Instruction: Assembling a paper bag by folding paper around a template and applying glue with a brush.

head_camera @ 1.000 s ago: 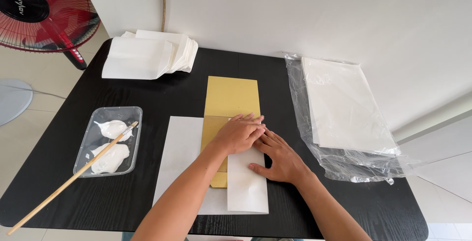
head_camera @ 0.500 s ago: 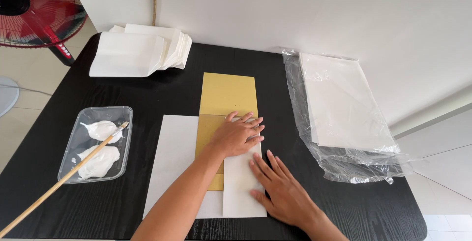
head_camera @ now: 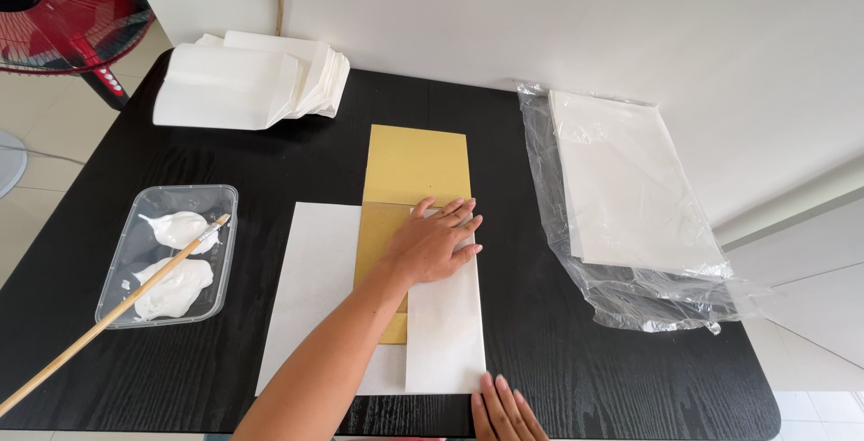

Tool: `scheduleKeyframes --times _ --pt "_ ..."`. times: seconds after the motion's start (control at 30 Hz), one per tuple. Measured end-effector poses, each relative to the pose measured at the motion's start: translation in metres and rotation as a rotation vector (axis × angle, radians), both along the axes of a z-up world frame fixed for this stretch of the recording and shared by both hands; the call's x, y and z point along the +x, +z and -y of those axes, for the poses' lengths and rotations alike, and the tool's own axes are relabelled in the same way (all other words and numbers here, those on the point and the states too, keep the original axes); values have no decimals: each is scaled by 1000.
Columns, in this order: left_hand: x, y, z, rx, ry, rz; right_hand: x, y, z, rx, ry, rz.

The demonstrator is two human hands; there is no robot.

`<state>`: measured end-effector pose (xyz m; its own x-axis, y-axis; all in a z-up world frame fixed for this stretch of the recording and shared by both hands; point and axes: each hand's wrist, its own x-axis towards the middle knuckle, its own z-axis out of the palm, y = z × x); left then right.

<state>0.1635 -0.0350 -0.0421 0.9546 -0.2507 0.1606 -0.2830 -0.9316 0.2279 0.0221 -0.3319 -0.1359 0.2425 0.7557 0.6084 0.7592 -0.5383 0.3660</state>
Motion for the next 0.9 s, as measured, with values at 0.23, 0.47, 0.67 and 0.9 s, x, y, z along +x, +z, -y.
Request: scheduleKeyframes --times 0.23,0.47,0.67,0.9 --pt "-2 0 1 20 14 20 39 218 -73 -128 108 -478" --pt "-2 15 -3 -239 27 -107 86 140 -81 -218 206 -762" --pt "-20 44 -24 -734 115 145 97 144 -103 -175 230 -718" --pt "-100 26 -93 -215 739 -39 108 142 -110 -184 162 -943"
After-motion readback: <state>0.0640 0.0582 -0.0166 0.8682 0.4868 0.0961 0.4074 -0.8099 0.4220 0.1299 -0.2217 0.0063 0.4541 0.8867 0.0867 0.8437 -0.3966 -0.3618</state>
